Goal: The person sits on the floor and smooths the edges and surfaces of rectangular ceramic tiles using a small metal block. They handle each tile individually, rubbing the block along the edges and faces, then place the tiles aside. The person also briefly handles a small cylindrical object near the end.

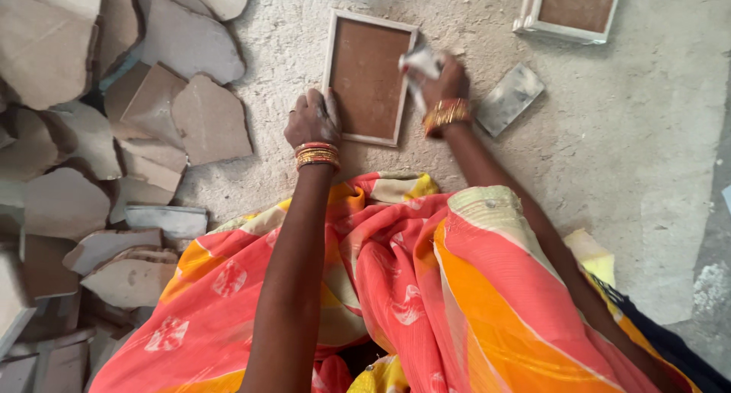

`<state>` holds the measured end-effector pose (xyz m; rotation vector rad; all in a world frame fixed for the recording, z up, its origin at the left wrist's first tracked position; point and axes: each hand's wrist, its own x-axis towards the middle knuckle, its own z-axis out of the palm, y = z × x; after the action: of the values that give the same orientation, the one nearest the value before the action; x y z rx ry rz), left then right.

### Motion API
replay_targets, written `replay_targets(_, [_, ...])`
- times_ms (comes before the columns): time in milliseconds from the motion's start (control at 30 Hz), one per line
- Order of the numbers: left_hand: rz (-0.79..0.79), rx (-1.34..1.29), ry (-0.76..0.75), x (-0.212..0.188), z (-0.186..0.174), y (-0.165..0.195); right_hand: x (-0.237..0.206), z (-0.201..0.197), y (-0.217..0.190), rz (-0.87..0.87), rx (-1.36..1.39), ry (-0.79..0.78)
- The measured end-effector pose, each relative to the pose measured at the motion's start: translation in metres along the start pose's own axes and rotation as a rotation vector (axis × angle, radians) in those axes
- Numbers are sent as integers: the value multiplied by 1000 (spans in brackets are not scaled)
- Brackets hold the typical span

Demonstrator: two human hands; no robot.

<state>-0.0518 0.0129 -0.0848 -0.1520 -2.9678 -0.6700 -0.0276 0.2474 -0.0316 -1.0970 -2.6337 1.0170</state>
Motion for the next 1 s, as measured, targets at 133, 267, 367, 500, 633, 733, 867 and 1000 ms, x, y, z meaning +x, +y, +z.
replay_targets(133, [-14,8,-17,3,-3,1,44,-1,-24,108,92,38])
replay_targets(267, [-61,94,-157,13,-14,4,37,0,-16,-151,84,208])
replay_targets(367, [-7,171,-117,33,-16,16,-5,4,12,-18,53,9])
replay_targets(500, [334,9,-160,85,13,55,-73,-2,52,-56,54,-227])
replay_targets(633, [771,152,-140,116,55,89,-99,-29,69,260,393,-452])
replay_targets(733, [808,272,-341,130,64,90,-102,-56,71,407,750,-569])
replay_targets(867, [805,276,-329,156,40,64,-99,-68,71,438,983,-846])
replay_targets(1000, [540,326,-425,171,-31,8,-89,-49,68,520,1081,-880])
